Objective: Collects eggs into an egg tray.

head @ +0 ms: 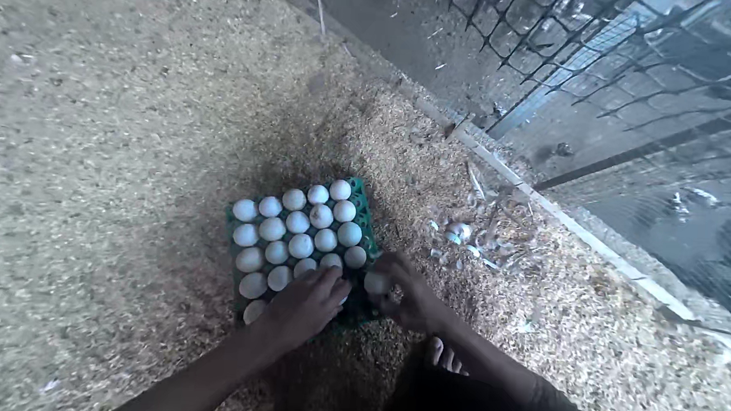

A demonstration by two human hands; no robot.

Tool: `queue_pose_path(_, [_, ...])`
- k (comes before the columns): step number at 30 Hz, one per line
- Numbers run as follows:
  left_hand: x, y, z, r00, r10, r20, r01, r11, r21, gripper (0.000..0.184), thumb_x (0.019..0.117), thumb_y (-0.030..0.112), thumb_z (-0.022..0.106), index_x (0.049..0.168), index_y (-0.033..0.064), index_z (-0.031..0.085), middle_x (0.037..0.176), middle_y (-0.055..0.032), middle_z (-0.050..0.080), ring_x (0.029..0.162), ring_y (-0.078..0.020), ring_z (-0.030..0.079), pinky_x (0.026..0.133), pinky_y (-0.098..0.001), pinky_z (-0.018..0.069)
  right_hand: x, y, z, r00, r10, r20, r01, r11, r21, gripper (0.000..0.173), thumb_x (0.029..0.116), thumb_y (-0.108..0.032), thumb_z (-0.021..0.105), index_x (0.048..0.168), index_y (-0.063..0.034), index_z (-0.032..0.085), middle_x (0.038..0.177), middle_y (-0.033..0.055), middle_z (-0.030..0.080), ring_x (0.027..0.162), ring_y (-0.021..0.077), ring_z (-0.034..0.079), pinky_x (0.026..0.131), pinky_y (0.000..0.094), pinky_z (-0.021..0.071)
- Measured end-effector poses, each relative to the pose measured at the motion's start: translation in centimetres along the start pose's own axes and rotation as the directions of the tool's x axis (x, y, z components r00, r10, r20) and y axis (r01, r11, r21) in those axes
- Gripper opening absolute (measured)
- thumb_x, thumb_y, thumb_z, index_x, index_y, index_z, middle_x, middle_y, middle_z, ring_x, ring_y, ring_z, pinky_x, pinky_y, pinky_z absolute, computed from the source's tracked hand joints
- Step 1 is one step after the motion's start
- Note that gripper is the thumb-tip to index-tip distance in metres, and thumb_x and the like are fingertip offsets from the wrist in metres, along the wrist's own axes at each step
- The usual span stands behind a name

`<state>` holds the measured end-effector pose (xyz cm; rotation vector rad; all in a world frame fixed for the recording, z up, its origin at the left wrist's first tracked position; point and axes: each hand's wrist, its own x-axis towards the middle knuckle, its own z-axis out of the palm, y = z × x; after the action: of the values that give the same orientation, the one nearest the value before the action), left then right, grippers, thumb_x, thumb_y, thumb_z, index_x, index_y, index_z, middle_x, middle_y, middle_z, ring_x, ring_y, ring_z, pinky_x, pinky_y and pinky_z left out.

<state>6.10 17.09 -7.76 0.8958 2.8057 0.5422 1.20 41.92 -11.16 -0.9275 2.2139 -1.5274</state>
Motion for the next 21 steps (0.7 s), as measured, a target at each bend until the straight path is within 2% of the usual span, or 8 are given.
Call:
queue_pose_path(3, [-0.4,-0.2,1.0,0.999,0.026,-0.034,-0.025,0.998,0.056,0.023,0.0902,0.013,0.073,0.111,0.0038,0.073,0.109,-0.0211,0.067,0.098,-0.0376,0.07,0.08,-0.0483,0.0608,-0.9,0.0,1.7,0.998,-0.062,-0.017,0.059,0.986,-0.158,0.041,0.0876,-0.015,0.078,0.125,-0.0025,0.069,0.123,0.0234,0.064,0.115,0.0318,0.065,0.098,0.0396,0.056])
queue_pose_path(6, [-0.5,-0.6,1.9,0.995,0.054,-0.088,-0.046,0.995,0.083,0.019,0.0889,0.01,0.071,0.107,0.004,0.074,0.106,-0.019,0.068,0.094,-0.0355,0.071,0.075,-0.046,0.0615,-1.1,-0.1,2.3,0.995,-0.102,-0.016,0.097,0.975,-0.2,0.038,0.0876,-0.012,0.078,0.124,-0.0036,0.07,0.12,0.0218,0.067,0.112,0.035,0.066,0.097,0.0444,0.0565])
queue_pose_path(11, [-0.9,-1.4,1.3,0.995,0.041,-0.093,-0.04,0.999,0.018,0.025,0.0902,0.022,0.068,0.106,0.0042,0.074,0.106,-0.0217,0.068,0.092,-0.0395,0.071,0.073,-0.0512,0.0608,-1.1,-0.2,3.3,0.994,-0.11,-0.021,0.097,0.94,-0.328,0.028,0.0919,-0.006,0.072,0.12,-0.0041,0.07,0.125,0.0203,0.068,0.114,0.0365,0.067,0.094,0.0443,0.0589])
queue_pose_path(13, [-1.0,-2.0,0.7,0.996,0.023,-0.089,-0.023,1.0,-0.005,0.032,0.0938,0.028,0.064,0.106,-0.0004,0.074,0.106,-0.0242,0.069,0.093,-0.0417,0.071,0.075,-0.0525,0.0601,-1.1,0.3,3.4,0.993,-0.116,-0.016,0.103,0.933,-0.344,0.022,0.0944,-0.006,0.069,0.117,-0.0049,0.072,0.124,0.0214,0.067,0.112,0.0376,0.067,0.092,0.0453,0.0593])
queue_pose_path(16, [-1.4,-2.4,-0.5,0.999,0.017,-0.031,-0.017,0.999,-0.03,0.035,0.0973,0.03,0.062,0.105,-0.0031,0.072,0.105,-0.0265,0.068,0.093,-0.0428,0.07,0.076,-0.0519,0.0596,-1.0,0.7,3.0,0.989,-0.146,-0.022,0.132,0.942,-0.31,0.024,0.0946,-0.012,0.071,0.118,-0.0071,0.073,0.123,0.0193,0.068,0.113,0.0356,0.067,0.093,0.047,0.058])
queue_pose_path(18, [-1.4,-2.1,-1.2,1.0,0.022,0.01,-0.021,0.998,-0.062,0.033,0.0976,0.028,0.064,0.104,-0.004,0.072,0.103,-0.0277,0.068,0.091,-0.0439,0.07,0.075,-0.0523,0.0593,-0.9,0.3,0.8,0.985,-0.109,-0.134,0.083,0.979,-0.184,0.023,0.0914,-0.008,0.074,0.113,-0.0012,0.075,0.119,0.0202,0.07,0.113,0.0327,0.068,0.099,0.0439,0.0567])
queue_pose_path(19, [-1.3,-1.9,-1.5,1.0,0.021,0.017,-0.019,0.996,-0.083,0.033,0.0978,0.027,0.065,0.104,-0.0043,0.071,0.102,-0.0281,0.068,0.091,-0.0441,0.07,0.075,-0.0522,0.0591,-0.8,0.4,-1.1,0.97,-0.061,-0.237,0.023,0.987,-0.16,0.018,0.0908,-0.002,0.071,0.108,0.0029,0.075,0.113,0.0203,0.072,0.107,0.0311,0.07,0.096,0.0428,0.0579])
queue_pose_path(21, [-0.9,-1.2,-1.9,1.0,0.004,-0.002,-0.004,0.993,-0.121,0.031,0.0987,0.026,0.064,0.103,-0.0037,0.071,0.1,-0.0276,0.068,0.091,-0.0421,0.07,0.078,-0.0492,0.0586,-0.5,2.5,-5.5,0.898,0.129,-0.421,-0.237,0.947,-0.215,0.02,0.0916,-0.001,0.067,0.109,0.0046,0.075,0.105,0.0184,0.075,0.097,0.0297,0.074,0.088,0.047,0.0604])
